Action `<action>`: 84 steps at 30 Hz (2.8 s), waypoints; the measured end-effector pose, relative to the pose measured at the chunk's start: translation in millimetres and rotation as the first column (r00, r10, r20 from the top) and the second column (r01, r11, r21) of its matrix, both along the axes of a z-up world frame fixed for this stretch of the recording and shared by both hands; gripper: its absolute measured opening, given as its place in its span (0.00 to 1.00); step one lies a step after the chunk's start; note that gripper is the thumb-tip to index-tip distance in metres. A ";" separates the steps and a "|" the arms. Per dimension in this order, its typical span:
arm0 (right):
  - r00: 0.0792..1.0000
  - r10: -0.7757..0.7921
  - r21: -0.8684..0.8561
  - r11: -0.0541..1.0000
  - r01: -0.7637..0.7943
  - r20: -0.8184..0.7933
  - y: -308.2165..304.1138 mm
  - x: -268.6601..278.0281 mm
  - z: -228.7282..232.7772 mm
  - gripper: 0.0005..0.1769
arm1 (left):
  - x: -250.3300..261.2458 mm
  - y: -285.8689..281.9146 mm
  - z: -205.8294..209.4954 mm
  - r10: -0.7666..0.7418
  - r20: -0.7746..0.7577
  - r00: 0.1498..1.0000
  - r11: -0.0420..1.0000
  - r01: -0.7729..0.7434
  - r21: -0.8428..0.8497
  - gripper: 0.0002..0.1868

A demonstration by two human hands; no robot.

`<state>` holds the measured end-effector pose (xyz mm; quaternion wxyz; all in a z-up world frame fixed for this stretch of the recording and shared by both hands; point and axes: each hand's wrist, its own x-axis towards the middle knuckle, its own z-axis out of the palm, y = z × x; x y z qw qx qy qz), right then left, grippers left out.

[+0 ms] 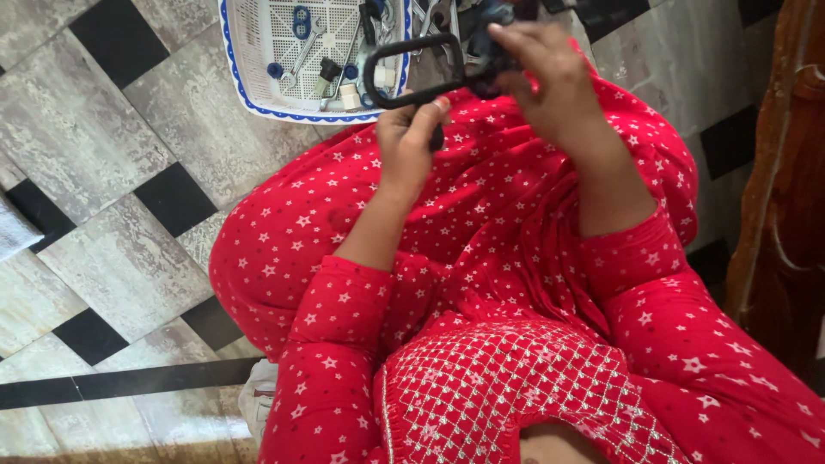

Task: The person assembles parts of a camera mount and various small mechanical components by hand, taking items from a basket on the floor and connecting them while sitting down.

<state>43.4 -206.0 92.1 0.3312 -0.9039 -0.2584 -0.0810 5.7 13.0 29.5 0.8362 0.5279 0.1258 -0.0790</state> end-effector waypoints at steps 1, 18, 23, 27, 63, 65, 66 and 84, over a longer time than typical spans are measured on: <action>0.996 0.020 0.045 0.999 -0.016 -0.088 6.6 -2.5 -0.2 0.35 | -2.2 0.5 0.1 -0.016 0.031 0.999 0.999 0.015 0.039 0.07; 0.999 -0.043 -0.103 0.994 0.045 0.022 18.7 5.1 -25.1 0.13 | 2.6 7.7 15.2 -0.003 0.022 1.000 0.997 0.002 0.071 0.09; 1.000 -0.023 0.034 0.999 0.023 0.001 33.5 -7.7 -27.2 0.14 | -3.1 0.2 16.6 -0.026 0.175 0.984 0.961 -0.024 0.275 0.06; 0.998 -0.023 -0.105 0.994 0.017 -0.051 17.0 7.0 -25.8 0.16 | -2.4 -2.3 15.2 -0.023 0.186 0.982 0.976 -0.019 0.218 0.06; 0.998 -0.057 -0.066 0.996 0.054 -0.036 25.0 -2.2 -27.3 0.12 | -0.5 2.0 14.1 -0.067 0.284 0.957 0.886 -0.074 0.457 0.06; 0.997 -0.069 -0.026 0.997 0.069 -0.022 36.2 -10.5 -29.8 0.14 | -2.4 1.6 11.3 -0.049 0.239 0.970 0.927 -0.045 0.372 0.06; 0.997 -0.074 -0.010 0.997 0.074 -0.014 37.3 -12.0 -30.0 0.14 | -3.0 -0.1 10.3 -0.039 0.217 0.975 0.946 -0.034 0.323 0.07; 1.000 -0.018 0.012 1.000 0.018 0.011 34.3 7.5 -32.1 0.14 | 4.9 2.4 1.8 0.021 0.072 0.997 0.987 -0.032 0.158 0.10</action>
